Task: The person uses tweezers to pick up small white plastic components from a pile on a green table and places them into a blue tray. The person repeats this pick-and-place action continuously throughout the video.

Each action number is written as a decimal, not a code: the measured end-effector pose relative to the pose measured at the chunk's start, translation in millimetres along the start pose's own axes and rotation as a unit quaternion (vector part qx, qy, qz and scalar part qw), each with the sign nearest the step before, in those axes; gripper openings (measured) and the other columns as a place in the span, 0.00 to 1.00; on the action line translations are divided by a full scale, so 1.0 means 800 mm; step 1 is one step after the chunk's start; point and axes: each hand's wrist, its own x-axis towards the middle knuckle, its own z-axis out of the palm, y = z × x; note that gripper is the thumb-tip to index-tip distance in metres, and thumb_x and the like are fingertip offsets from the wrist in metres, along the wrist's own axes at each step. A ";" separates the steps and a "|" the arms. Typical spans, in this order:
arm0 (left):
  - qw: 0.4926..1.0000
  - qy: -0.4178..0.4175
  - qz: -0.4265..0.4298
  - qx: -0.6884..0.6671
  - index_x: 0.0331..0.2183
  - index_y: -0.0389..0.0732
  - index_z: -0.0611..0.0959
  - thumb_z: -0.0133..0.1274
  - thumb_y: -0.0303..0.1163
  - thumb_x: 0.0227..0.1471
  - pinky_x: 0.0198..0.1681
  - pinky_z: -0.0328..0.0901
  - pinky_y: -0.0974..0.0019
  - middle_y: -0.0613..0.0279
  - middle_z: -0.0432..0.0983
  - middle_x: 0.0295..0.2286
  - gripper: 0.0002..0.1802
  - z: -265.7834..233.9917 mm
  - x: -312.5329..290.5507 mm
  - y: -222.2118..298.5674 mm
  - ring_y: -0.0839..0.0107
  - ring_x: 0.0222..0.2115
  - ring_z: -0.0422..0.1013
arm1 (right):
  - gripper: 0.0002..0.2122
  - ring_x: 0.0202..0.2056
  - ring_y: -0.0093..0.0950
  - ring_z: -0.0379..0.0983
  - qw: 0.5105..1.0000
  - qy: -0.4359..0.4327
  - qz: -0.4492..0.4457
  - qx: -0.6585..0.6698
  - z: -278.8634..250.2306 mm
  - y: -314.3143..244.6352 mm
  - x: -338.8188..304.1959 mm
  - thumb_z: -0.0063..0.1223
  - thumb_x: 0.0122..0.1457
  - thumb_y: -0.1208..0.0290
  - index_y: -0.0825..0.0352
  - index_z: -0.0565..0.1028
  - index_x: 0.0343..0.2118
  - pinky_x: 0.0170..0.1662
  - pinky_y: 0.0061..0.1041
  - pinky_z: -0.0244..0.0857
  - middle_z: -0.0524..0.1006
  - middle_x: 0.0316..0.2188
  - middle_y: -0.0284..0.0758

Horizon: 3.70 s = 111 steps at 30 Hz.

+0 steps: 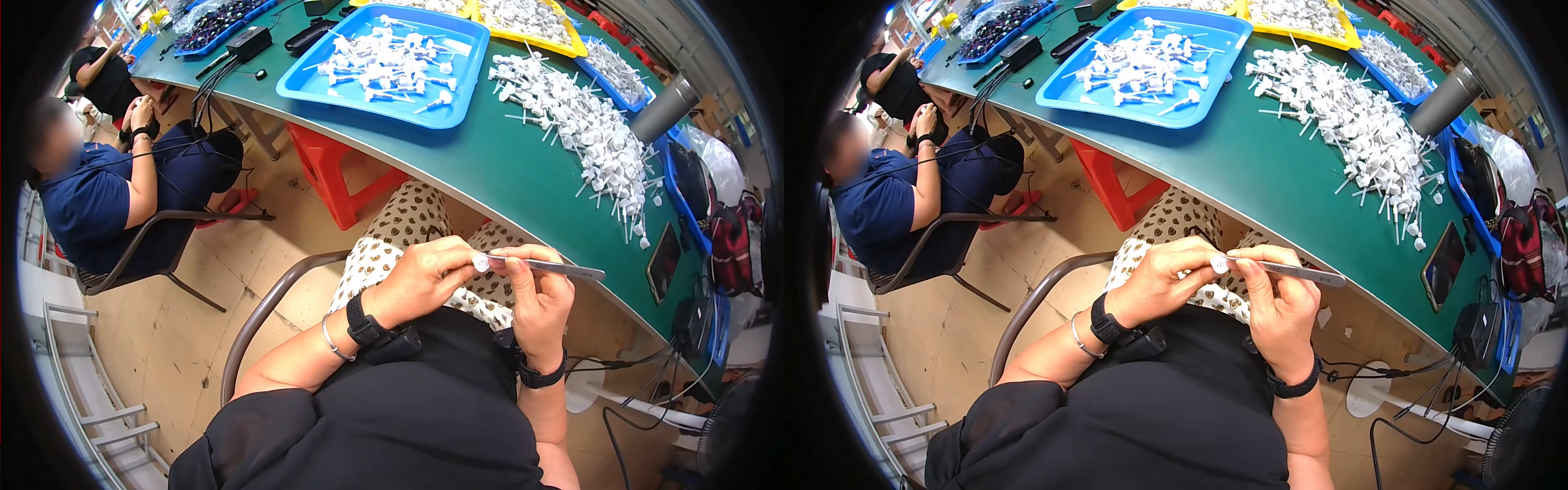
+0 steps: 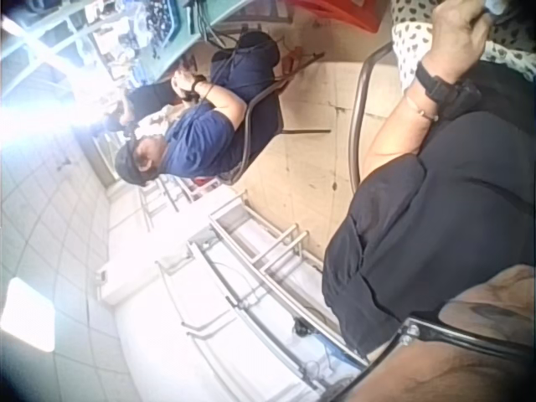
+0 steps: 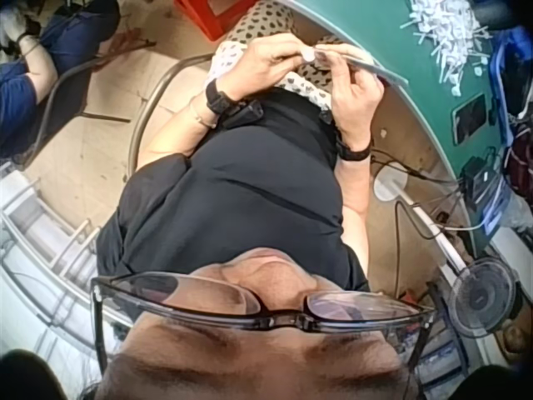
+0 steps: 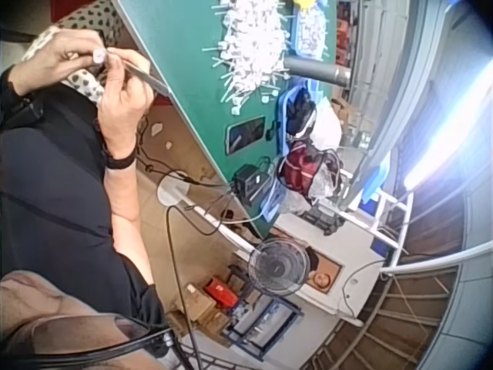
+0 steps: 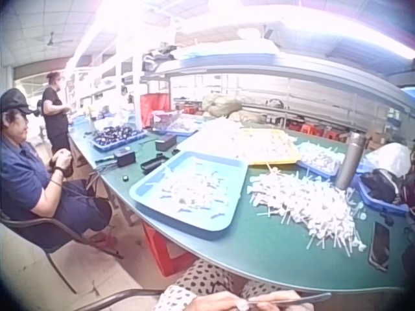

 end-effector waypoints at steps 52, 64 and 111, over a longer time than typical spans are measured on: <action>0.997 0.016 0.006 -0.070 0.45 0.34 0.84 0.55 0.21 0.59 0.37 0.73 0.70 0.58 0.79 0.35 0.12 -0.008 0.010 0.008 0.72 0.33 0.78 | 0.08 0.41 0.28 0.79 0.996 0.010 -0.011 0.088 -0.012 -0.012 0.003 0.52 0.65 0.80 0.75 0.73 0.44 0.48 0.25 0.75 0.78 0.42 0.42; 0.980 0.130 0.146 0.041 0.37 0.35 0.85 0.57 0.19 0.53 0.36 0.71 0.68 0.58 0.82 0.31 0.08 -0.096 0.116 0.028 0.68 0.31 0.78 | 0.08 0.39 0.29 0.79 0.988 0.117 -0.035 0.089 -0.041 -0.021 0.010 0.50 0.67 0.75 0.74 0.71 0.44 0.44 0.28 0.76 0.79 0.40 0.44; 0.950 0.079 -0.112 -0.281 0.43 0.32 0.82 0.54 0.23 0.61 0.40 0.74 0.71 0.63 0.79 0.35 0.09 0.020 0.030 0.031 0.76 0.35 0.76 | 0.09 0.42 0.31 0.79 0.981 0.080 -0.023 0.176 -0.012 -0.019 0.003 0.51 0.67 0.76 0.74 0.70 0.46 0.48 0.29 0.76 0.79 0.43 0.46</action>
